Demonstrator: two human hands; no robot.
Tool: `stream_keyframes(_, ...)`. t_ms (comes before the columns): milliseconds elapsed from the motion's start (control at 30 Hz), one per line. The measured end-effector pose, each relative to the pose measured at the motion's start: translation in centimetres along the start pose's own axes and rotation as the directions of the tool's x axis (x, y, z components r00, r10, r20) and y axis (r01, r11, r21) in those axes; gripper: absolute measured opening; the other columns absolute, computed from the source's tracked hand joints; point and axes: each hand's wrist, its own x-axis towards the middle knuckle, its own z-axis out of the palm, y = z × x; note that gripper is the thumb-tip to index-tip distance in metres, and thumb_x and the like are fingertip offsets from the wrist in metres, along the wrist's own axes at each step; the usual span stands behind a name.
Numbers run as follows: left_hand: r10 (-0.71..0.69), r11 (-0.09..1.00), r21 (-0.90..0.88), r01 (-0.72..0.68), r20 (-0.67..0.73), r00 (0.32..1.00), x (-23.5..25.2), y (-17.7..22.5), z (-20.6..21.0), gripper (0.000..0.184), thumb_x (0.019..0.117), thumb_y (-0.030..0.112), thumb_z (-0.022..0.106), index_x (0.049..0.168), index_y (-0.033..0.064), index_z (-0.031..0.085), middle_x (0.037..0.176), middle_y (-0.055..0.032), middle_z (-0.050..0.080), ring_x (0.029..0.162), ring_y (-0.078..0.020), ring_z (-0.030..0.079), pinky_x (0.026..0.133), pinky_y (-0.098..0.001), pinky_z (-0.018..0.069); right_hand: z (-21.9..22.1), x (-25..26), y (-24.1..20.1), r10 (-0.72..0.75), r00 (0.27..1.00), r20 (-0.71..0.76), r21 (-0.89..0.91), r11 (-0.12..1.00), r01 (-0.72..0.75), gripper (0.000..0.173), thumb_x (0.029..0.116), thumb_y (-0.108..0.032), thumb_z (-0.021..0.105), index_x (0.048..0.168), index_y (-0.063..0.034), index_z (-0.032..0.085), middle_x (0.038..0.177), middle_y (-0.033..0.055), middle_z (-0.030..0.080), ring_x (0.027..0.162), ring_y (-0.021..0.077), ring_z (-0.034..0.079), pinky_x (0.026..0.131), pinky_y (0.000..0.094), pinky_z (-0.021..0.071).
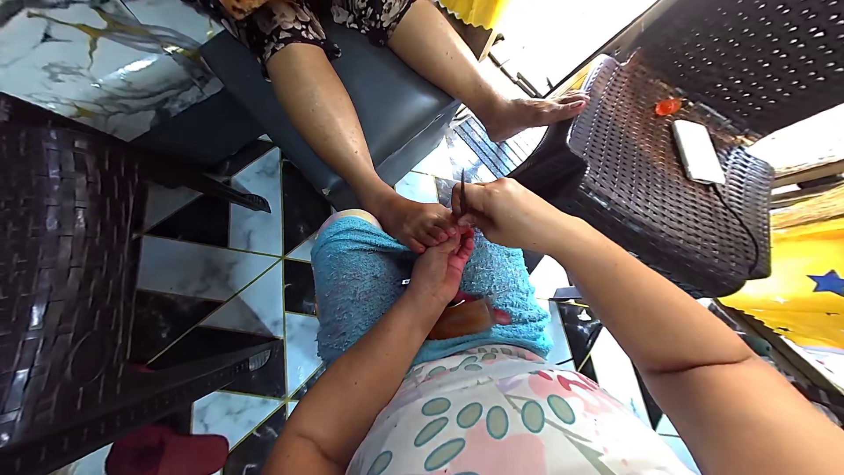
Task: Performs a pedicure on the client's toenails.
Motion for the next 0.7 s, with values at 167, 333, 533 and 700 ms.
stream_keyframes(167,-0.011,1.0,0.006,0.011,-0.019,1.0,-0.2,0.1,0.2,0.012,0.1043,0.0,0.047,0.104,0.0037,0.058,0.092,-0.0077,0.066,0.08,-0.0158,0.068,0.08,-0.0276,0.0589,0.1,0.2,0.5,0.002,1.0,-0.009,0.049,0.999,-0.001,0.005,0.0917,-0.002,0.068,0.096,-0.0042,0.067,0.079,0.0085,0.068,0.074,0.0229,0.068,0.069,0.0446,0.0561)
stream_keyframes(333,0.009,1.0,0.023,-0.009,0.005,1.0,0.0,0.0,0.0,0.015,0.1046,0.0,0.045,0.101,0.0043,0.059,0.09,-0.008,0.067,0.079,-0.016,0.067,0.08,-0.0273,0.0582,-0.2,0.0,1.4,0.028,0.999,-0.019,0.144,0.989,-0.025,0.005,0.0921,-0.005,0.07,0.097,-0.0045,0.067,0.08,0.0064,0.069,0.074,0.0185,0.068,0.069,0.0414,0.0561)
stream_keyframes(533,0.006,0.998,0.056,-0.005,-0.02,1.0,0.0,0.1,0.0,0.017,0.105,0.001,0.044,0.099,0.0038,0.06,0.088,-0.0081,0.068,0.078,-0.0164,0.068,0.079,-0.0282,0.059,0.1,-1.2,2.5,0.031,0.999,-0.044,0.262,0.965,-0.019,0.007,0.0909,-0.005,0.072,0.096,-0.005,0.067,0.08,0.0044,0.07,0.073,0.0138,0.069,0.069,0.0362,0.0571)
stream_keyframes(700,0.004,0.999,0.052,-0.003,-0.01,1.0,-0.1,0.3,0.0,0.018,0.1056,0.001,0.042,0.1,0.0035,0.059,0.086,-0.0079,0.066,0.078,-0.0167,0.068,0.079,-0.0279,0.0592,0.9,-2.2,2.9,0.351,0.933,-0.08,0.752,0.636,-0.175,0.016,0.091,0.002,0.072,0.102,-0.0004,0.061,0.085,0.0066,0.073,0.075,0.0099,0.07,0.072,0.0266,0.0591)
